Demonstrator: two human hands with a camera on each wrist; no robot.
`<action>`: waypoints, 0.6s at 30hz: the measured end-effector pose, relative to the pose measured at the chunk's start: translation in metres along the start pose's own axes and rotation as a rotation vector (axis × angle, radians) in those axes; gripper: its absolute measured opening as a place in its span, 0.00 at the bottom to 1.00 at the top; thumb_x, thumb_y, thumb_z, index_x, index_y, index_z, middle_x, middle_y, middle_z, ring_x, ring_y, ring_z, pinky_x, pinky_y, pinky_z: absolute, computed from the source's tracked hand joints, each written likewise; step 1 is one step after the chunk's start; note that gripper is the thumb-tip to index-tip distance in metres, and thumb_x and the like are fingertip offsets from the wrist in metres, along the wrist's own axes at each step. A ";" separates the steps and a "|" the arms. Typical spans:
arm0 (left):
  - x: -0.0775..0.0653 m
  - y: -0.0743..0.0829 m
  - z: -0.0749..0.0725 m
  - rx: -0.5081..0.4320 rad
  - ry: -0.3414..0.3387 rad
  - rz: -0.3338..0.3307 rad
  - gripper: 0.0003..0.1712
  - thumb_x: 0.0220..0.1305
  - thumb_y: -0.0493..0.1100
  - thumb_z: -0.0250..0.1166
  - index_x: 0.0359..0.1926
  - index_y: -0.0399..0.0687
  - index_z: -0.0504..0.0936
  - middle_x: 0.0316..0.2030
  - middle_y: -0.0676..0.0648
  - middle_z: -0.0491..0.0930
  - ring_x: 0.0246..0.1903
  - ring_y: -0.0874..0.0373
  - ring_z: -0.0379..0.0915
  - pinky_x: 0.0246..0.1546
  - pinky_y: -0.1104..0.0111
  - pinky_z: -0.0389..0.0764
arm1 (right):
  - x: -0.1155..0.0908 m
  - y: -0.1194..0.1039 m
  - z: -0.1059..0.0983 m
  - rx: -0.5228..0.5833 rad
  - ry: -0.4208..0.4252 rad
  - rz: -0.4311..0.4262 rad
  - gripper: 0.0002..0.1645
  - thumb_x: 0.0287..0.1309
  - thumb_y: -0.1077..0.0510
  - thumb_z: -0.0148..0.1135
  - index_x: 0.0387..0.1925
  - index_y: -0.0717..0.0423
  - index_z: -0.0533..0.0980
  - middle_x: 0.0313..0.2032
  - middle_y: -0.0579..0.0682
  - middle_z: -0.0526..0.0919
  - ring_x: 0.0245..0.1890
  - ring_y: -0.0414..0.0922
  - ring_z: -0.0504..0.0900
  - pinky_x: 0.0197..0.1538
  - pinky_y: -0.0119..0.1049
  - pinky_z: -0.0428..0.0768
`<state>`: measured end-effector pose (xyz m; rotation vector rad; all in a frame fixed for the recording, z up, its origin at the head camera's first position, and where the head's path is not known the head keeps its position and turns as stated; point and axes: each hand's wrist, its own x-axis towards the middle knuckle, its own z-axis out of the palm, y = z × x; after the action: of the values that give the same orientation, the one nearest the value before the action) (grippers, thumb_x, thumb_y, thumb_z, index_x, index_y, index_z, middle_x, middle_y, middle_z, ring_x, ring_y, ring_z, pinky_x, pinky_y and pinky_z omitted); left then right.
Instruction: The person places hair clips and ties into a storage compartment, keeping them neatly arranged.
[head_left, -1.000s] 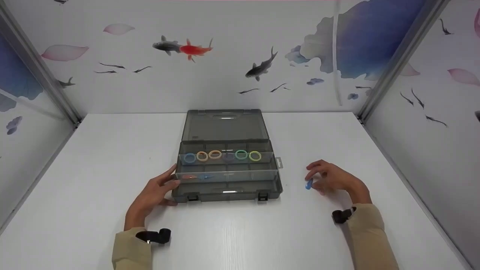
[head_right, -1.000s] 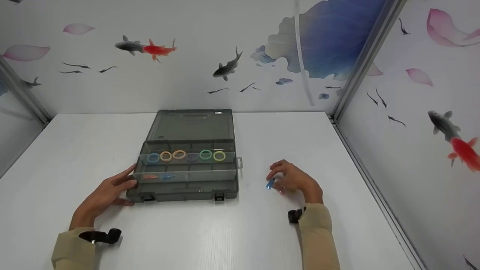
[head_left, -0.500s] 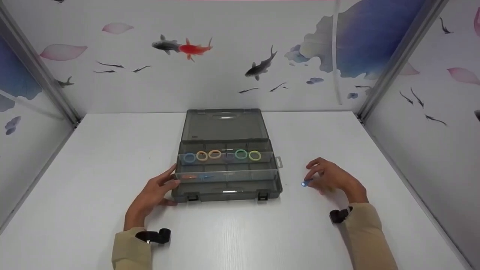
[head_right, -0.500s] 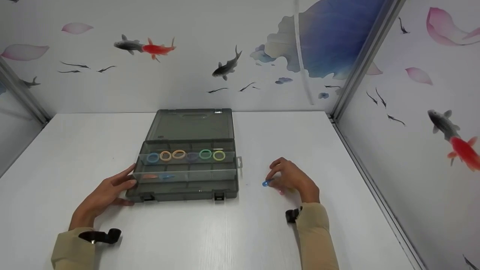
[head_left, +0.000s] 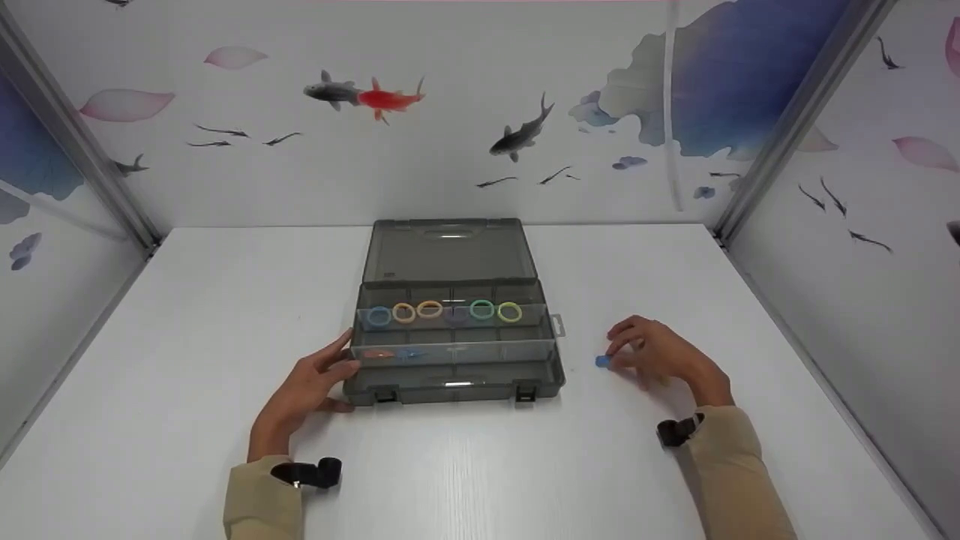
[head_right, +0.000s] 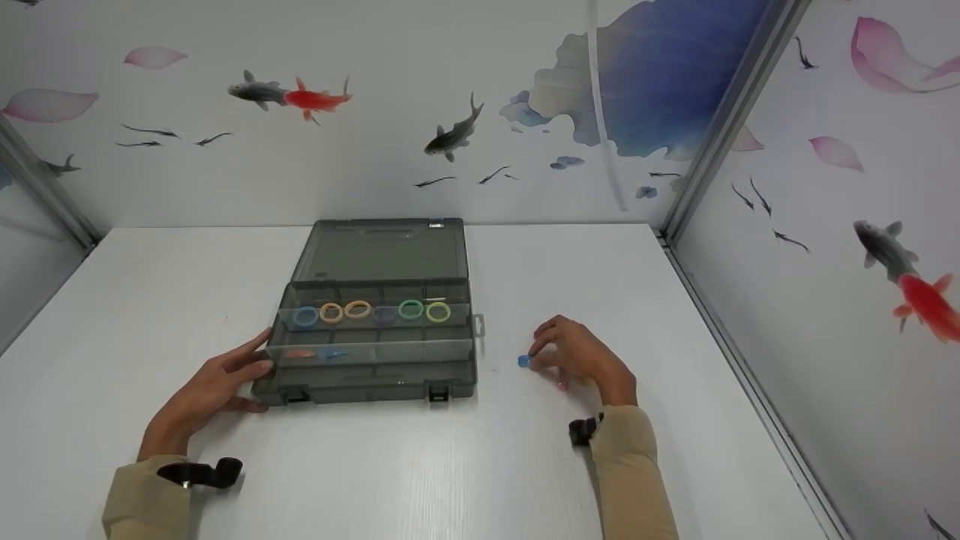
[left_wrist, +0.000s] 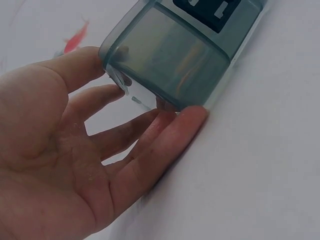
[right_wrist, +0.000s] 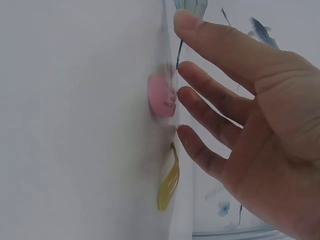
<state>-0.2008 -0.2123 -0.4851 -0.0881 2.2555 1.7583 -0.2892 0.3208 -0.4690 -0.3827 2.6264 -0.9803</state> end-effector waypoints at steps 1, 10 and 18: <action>0.000 0.000 0.000 0.000 0.000 -0.001 0.39 0.75 0.48 0.58 0.80 0.64 0.50 0.77 0.35 0.52 0.75 0.34 0.54 0.44 0.55 0.88 | 0.000 -0.001 -0.001 0.001 0.000 -0.011 0.08 0.60 0.53 0.70 0.41 0.48 0.86 0.62 0.53 0.75 0.61 0.59 0.72 0.65 0.58 0.72; 0.000 -0.001 0.000 0.007 -0.001 0.006 0.39 0.76 0.47 0.56 0.80 0.62 0.50 0.77 0.35 0.53 0.74 0.34 0.55 0.44 0.56 0.88 | -0.003 -0.030 -0.007 -0.006 0.106 -0.196 0.09 0.61 0.52 0.70 0.42 0.49 0.86 0.60 0.55 0.78 0.62 0.56 0.73 0.63 0.56 0.74; -0.002 -0.002 0.000 0.022 0.005 0.026 0.38 0.75 0.49 0.57 0.80 0.63 0.50 0.78 0.37 0.51 0.74 0.36 0.57 0.44 0.57 0.88 | -0.004 -0.060 -0.003 0.045 0.216 -0.300 0.09 0.59 0.55 0.72 0.41 0.48 0.87 0.58 0.53 0.80 0.60 0.51 0.75 0.59 0.53 0.77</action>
<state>-0.1986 -0.2132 -0.4868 -0.0590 2.2890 1.7484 -0.2782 0.2802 -0.4266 -0.7131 2.7858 -1.2335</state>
